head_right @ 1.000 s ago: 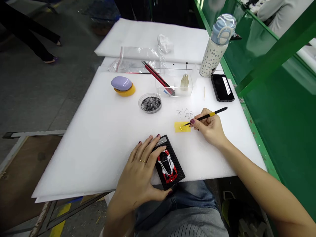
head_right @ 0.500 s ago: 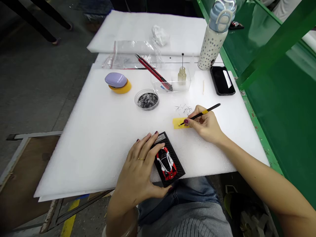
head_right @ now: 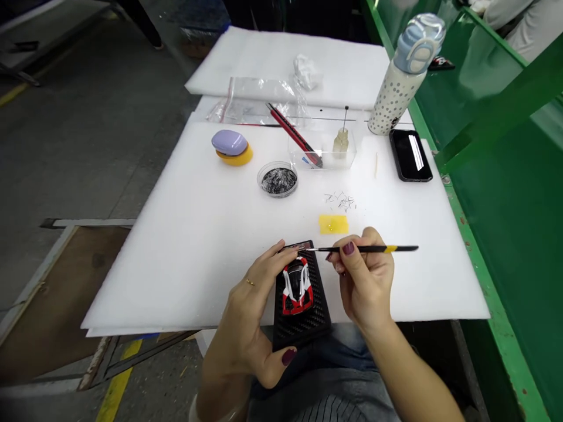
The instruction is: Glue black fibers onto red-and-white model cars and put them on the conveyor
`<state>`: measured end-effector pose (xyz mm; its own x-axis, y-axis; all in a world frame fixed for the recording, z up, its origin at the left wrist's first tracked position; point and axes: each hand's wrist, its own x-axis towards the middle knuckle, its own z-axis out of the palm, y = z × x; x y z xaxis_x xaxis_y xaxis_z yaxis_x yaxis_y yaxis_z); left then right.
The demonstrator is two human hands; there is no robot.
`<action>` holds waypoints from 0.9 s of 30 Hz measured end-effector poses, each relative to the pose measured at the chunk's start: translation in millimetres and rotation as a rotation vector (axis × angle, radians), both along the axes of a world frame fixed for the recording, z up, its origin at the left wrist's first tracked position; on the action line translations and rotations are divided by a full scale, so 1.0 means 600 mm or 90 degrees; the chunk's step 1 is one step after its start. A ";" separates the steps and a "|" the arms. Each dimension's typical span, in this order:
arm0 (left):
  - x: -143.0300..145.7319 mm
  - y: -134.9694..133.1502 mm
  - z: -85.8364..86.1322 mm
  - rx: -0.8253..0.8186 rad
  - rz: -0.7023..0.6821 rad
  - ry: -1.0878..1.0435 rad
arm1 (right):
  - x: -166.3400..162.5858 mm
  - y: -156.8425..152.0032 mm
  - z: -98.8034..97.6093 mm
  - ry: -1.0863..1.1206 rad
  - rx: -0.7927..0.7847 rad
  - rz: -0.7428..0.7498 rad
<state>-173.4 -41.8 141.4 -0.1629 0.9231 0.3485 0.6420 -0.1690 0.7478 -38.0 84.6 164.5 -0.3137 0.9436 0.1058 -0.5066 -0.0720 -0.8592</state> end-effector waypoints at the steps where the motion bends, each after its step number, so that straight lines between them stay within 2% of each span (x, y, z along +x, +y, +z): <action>1: 0.004 0.002 0.000 0.009 0.009 -0.019 | -0.005 -0.015 -0.003 0.008 0.008 -0.030; 5: 0.018 0.010 -0.007 0.039 0.065 -0.069 | -0.018 -0.050 -0.017 -0.010 0.106 -0.127; 10: 0.025 0.011 -0.008 0.042 0.078 -0.084 | -0.020 -0.055 -0.025 -0.008 0.199 -0.138; 15: 0.023 0.008 -0.002 0.025 0.069 -0.097 | -0.016 -0.052 -0.023 -0.024 0.224 -0.129; 21: 0.020 0.006 0.001 0.006 0.066 -0.091 | -0.017 -0.056 -0.022 -0.056 0.247 -0.166; 27: 0.019 0.005 0.003 -0.002 0.074 -0.088 | -0.017 -0.060 -0.021 -0.094 0.228 -0.184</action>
<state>-161.9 -38.6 142.9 -0.3153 0.8960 0.3128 0.5478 -0.0973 0.8309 -47.9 48.8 152.1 -0.0794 0.9066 0.4145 -0.3330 0.3678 -0.8682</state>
